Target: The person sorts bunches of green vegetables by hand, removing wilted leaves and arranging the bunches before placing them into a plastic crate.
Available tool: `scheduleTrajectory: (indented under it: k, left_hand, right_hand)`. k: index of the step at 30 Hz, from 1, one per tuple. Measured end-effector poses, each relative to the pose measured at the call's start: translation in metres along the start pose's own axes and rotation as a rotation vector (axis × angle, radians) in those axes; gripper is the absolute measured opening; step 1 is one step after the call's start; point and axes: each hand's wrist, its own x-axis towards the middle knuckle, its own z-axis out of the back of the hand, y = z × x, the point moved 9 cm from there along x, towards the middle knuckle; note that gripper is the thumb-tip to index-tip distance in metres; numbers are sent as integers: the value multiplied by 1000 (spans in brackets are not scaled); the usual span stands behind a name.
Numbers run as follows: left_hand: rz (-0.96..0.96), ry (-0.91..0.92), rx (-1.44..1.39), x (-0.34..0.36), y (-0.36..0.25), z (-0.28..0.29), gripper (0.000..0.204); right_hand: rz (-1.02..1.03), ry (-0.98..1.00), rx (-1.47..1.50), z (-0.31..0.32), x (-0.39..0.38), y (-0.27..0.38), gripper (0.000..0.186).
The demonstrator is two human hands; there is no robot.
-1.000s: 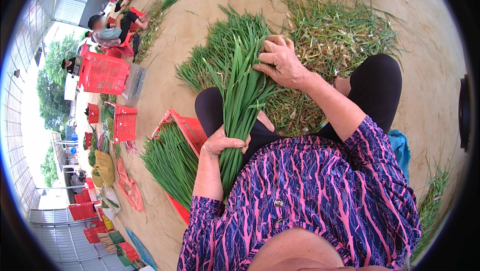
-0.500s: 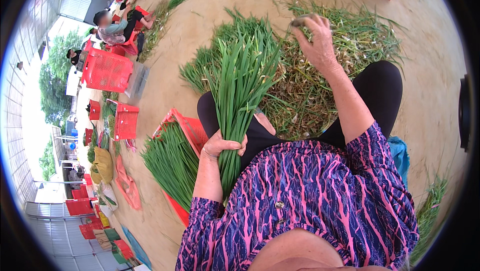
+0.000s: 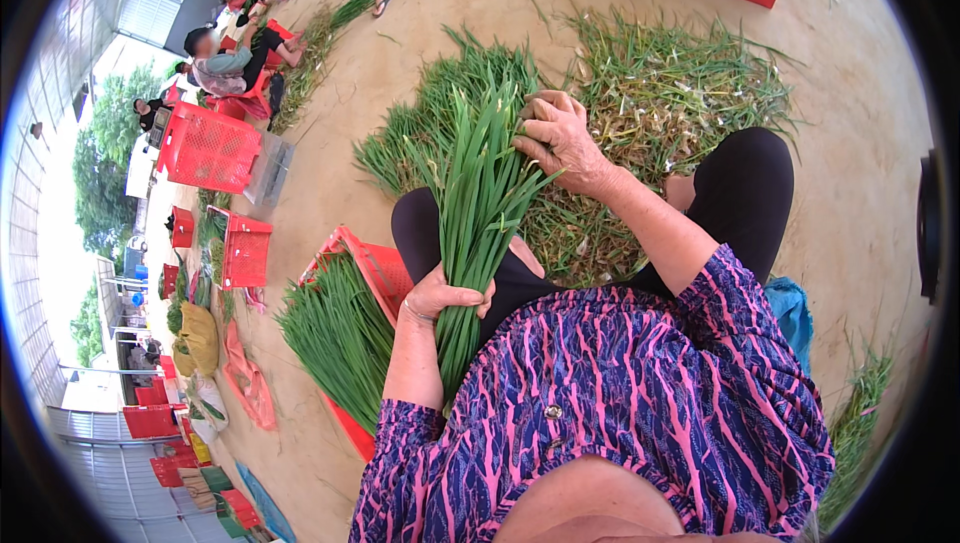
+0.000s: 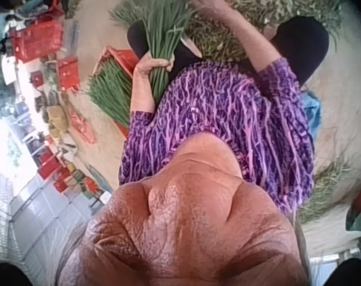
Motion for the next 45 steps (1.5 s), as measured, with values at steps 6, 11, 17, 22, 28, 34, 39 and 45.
scheduleTrajectory:
  k: [6,11,17,22,28,34,39,45]
  left_hand:
    - [-7,4,-17,3,-1,-1,36]
    - [-25,-3,-6,-3,0,4,35]
    - [-31,16,-98,-2,1,8,34]
    - [-42,1,-98,-1,4,12,36]
    - [-34,-19,-62,0,-2,5,40]
    - [-45,-34,-43,0,-3,5,38]
    - [-43,-38,-53,0,-2,5,39]
    - [-52,1,-95,2,-2,7,39]
  right_hand:
    - [-233,-169,210,-3,-7,-29,15]
    - [-918,-515,799,52,-25,-137,21]
    - [-428,-406,-34,111,1,-88,23]
    - [-382,249,452,20,0,-9,34]
    - [-340,333,482,-11,-11,6,31]
    - [-369,304,701,-21,-13,7,22]
    - [-453,287,782,-24,-18,5,20]
    - [-711,98,1299,-52,-39,2,11]
